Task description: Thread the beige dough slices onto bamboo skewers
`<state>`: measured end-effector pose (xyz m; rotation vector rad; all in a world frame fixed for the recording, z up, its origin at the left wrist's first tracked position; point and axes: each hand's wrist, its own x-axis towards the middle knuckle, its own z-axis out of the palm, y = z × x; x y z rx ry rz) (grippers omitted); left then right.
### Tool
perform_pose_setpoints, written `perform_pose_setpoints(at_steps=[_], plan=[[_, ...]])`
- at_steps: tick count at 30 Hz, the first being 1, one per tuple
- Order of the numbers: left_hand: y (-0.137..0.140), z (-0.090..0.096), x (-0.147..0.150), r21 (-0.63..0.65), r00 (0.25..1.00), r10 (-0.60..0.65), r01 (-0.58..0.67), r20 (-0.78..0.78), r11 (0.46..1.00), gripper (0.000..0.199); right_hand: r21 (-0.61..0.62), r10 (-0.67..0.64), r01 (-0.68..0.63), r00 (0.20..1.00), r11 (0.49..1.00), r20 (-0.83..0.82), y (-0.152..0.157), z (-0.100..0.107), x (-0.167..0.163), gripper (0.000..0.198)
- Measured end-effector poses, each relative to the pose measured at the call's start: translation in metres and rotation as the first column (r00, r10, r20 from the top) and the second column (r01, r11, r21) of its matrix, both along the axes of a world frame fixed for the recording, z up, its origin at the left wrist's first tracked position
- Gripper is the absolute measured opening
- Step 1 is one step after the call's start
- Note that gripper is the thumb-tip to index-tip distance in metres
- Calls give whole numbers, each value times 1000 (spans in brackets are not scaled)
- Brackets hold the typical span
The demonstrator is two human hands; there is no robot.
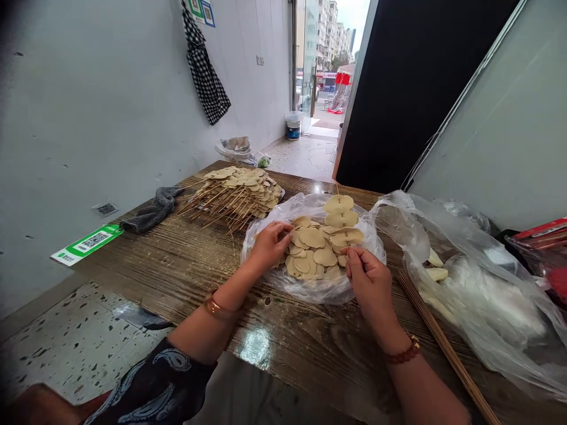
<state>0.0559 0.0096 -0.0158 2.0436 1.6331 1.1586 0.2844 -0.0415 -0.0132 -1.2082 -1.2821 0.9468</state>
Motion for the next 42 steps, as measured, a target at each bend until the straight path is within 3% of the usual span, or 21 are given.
perform_pose_setpoints(at_steps=[4,7,12,15,17,20,23,27,36,42], plan=[[-1,-6,3,12,978,24,-22,-207,1000,29,17,16,-17,999,1000,51,-1,0,-1,38],[-1,-8,4,20,971,52,-49,-234,999,26,35,22,-25,996,999,89,-1,1,-3,38],[-1,-3,10,93,998,19,-12,-68,996,9,35,41,-44,996,998,82,-2,1,-5,36],[-1,2,11,26,982,-14,9,188,1000,6,44,48,-53,994,998,103,-2,1,-5,37],[-1,6,8,-86,897,7,35,443,996,2,46,59,-64,992,997,108,-3,1,-4,37],[0,10,3,-197,683,70,109,727,974,16,32,73,-77,991,997,114,-3,0,-4,36],[-1,13,-2,-214,525,88,185,847,959,27,15,95,-98,984,995,153,-5,-2,-5,35],[-2,19,-5,-177,391,94,184,916,967,37,-2,177,-182,954,983,242,-10,-1,-8,36],[-2,26,-21,-60,229,61,-15,971,998,34,-46,311,-324,844,945,436,-21,-4,-15,36],[-1,25,-22,-31,241,37,-27,970,999,32,-42,304,-321,838,946,453,-20,-6,-17,38]])
